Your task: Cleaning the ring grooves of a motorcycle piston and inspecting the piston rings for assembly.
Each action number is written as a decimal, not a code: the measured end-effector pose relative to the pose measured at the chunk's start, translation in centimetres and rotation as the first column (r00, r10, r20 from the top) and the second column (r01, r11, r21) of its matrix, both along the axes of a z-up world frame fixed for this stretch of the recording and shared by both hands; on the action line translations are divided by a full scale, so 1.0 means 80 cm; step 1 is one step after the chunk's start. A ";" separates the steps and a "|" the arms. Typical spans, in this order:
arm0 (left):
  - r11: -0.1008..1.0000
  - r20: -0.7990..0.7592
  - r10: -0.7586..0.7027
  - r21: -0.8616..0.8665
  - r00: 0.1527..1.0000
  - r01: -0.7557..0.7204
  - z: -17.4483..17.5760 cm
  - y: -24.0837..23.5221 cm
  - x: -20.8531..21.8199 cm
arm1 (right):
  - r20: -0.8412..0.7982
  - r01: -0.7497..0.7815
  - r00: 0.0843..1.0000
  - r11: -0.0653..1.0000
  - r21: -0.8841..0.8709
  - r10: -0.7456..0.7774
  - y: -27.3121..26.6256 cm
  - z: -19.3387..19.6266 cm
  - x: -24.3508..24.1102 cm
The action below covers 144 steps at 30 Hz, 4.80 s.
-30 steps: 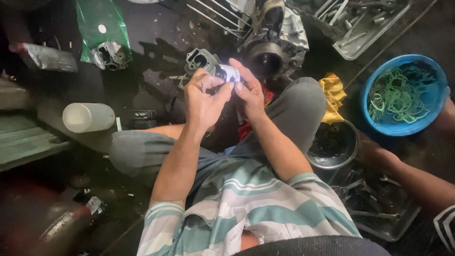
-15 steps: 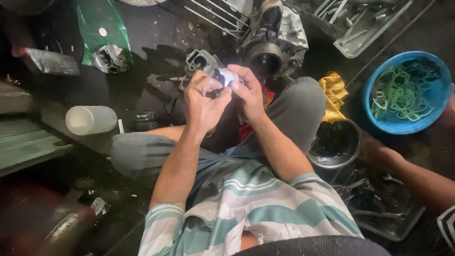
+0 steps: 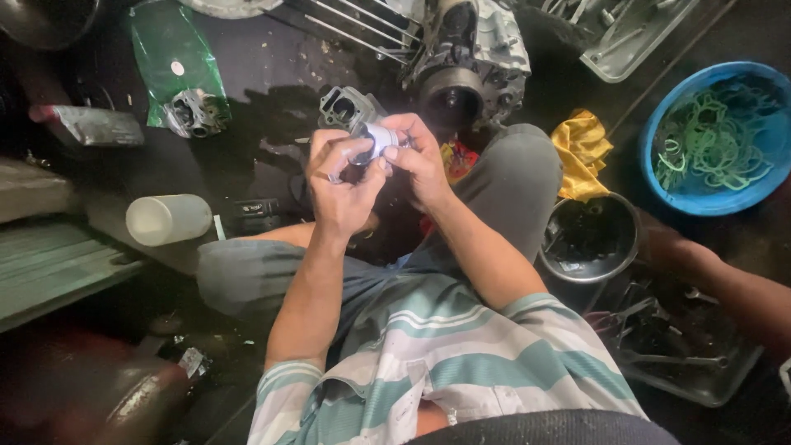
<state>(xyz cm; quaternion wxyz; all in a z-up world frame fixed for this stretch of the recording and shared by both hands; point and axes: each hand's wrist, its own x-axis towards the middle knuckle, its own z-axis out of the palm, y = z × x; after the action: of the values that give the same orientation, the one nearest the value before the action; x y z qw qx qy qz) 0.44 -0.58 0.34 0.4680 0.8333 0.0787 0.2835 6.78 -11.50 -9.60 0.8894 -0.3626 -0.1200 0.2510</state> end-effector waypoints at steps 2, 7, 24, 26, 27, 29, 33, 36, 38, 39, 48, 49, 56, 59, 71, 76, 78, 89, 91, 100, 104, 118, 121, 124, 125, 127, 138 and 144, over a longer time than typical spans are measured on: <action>0.999 0.020 -0.048 -0.013 0.999 0.049 0.003 0.000 0.000 | -0.031 0.013 0.999 1.000 -0.017 -0.014 0.003 0.020 0.002; 0.997 0.038 -0.068 -0.029 0.997 0.069 0.000 0.004 0.000 | 0.015 0.023 1.000 0.999 -0.042 -0.022 0.008 0.003 0.006; 0.998 0.101 -0.070 -0.004 0.992 0.070 0.002 0.008 0.014 | 0.335 0.092 0.941 0.991 -0.094 -0.056 0.006 -0.004 -0.001; 0.994 0.127 -0.096 0.066 0.987 0.088 0.001 0.012 0.015 | 0.360 0.120 0.929 0.991 -0.054 -0.093 0.009 -0.002 -0.002; 0.994 0.126 -0.097 0.067 0.987 0.089 0.001 0.013 0.015 | 0.359 0.121 0.929 0.991 -0.053 -0.094 0.008 -0.002 -0.001; 0.990 0.148 -0.108 0.107 0.983 0.092 0.000 0.013 0.014 | 0.395 0.162 0.911 0.983 -0.080 -0.118 0.006 -0.003 -0.001; 0.987 0.169 -0.121 0.127 0.978 0.100 0.004 0.012 0.014 | 0.411 0.181 0.902 0.980 -0.084 -0.131 0.001 0.016 0.002; 0.986 0.173 -0.140 0.118 0.975 0.121 0.008 0.011 0.013 | 0.409 0.163 0.904 0.985 -0.058 -0.126 -0.003 0.026 0.003; 0.984 0.185 -0.172 0.087 0.968 0.158 0.011 0.011 0.014 | 0.458 0.163 0.881 0.985 -0.059 -0.119 -0.004 0.029 0.003; 0.984 0.187 -0.170 0.088 0.967 0.156 0.010 0.013 0.014 | 0.459 0.161 0.880 0.985 -0.057 -0.117 -0.005 0.030 0.004; 0.949 0.133 -0.150 -0.260 0.980 0.180 -0.032 0.028 0.002 | 0.516 0.236 0.844 0.965 -0.111 -0.147 -0.005 0.042 0.003; 0.910 0.059 -0.127 -0.391 0.990 0.140 -0.033 0.027 -0.001 | 0.549 0.240 0.825 0.963 -0.125 -0.135 -0.008 0.047 0.004; 0.675 0.016 -0.119 -0.732 0.993 0.092 -0.078 0.036 -0.005 | 0.614 0.261 0.783 0.949 -0.177 -0.101 -0.009 0.055 0.008; 0.651 0.004 -0.120 -0.755 0.993 0.082 -0.071 0.031 -0.007 | 0.631 0.295 0.766 0.940 -0.174 -0.123 -0.008 0.042 0.007; 0.633 0.114 -0.131 -0.755 0.985 0.172 -0.046 -0.018 0.009 | 0.583 0.210 0.813 0.939 -0.271 -0.014 -0.059 0.087 0.037; 0.682 0.024 -0.275 -0.700 0.961 0.213 -0.028 -0.045 0.037 | 0.611 0.367 0.788 0.854 -0.368 -0.075 -0.114 0.089 0.049; 0.762 -0.041 -0.334 -0.599 0.942 0.244 -0.020 -0.048 0.041 | 0.626 0.421 0.775 0.813 -0.402 -0.092 -0.141 0.078 0.056; 0.229 -0.387 -0.171 -0.910 0.906 -0.346 -0.161 -0.131 -0.077 | 0.708 0.656 0.688 0.552 -0.514 -0.159 -0.225 0.026 0.063; 0.331 -0.334 -0.220 -0.909 0.917 -0.252 -0.145 -0.146 -0.085 | 0.719 0.642 0.692 0.516 -0.568 -0.069 -0.225 0.046 0.061; 0.613 -0.356 -0.739 -0.709 0.572 0.350 -0.125 -0.153 -0.139 | 0.660 0.581 0.750 0.453 -0.676 0.024 -0.227 0.051 0.058; 0.605 -0.368 -0.751 -0.716 0.549 0.347 -0.036 -0.134 -0.098 | 0.636 0.515 0.770 0.540 -0.666 0.049 -0.224 0.061 0.062; 0.836 -0.511 -0.532 -0.443 0.676 0.324 0.029 -0.081 -0.130 | 0.702 0.645 0.710 0.442 -0.623 -0.047 -0.192 0.037 0.047; 0.861 -0.527 -0.507 -0.350 0.683 0.369 0.009 -0.082 -0.127 | 0.721 0.689 0.679 0.460 -0.560 -0.139 -0.183 0.010 0.049; 0.923 -0.628 -0.384 -0.235 0.677 0.305 0.006 -0.079 -0.126 | 0.712 0.679 0.689 0.468 -0.566 -0.138 -0.177 0.029 0.046; 0.929 -0.643 -0.363 -0.194 0.674 0.315 0.007 -0.078 -0.129 | 0.693 0.642 0.718 0.442 -0.627 -0.060 -0.176 0.046 0.043; 0.918 -0.684 -0.397 -0.287 0.612 0.275 0.017 -0.075 -0.122 | 0.694 0.645 0.718 0.422 -0.637 -0.050 -0.175 0.042 0.040; 0.820 -0.711 -0.535 -0.567 0.455 0.079 0.048 -0.076 -0.091 | 0.726 0.684 0.686 0.380 -0.623 -0.044 -0.170 0.038 0.034; 0.706 -0.704 -0.550 -0.680 0.450 -0.201 0.061 -0.072 -0.086 | 0.769 0.711 0.639 0.391 -0.584 -0.014 -0.171 0.037 0.036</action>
<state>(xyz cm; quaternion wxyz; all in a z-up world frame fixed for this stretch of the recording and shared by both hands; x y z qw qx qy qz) -6.42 -6.31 5.21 0.6570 0.6230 0.3093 -0.2909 9.66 -25.18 -6.66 0.5108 -0.8333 -0.1911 -0.0908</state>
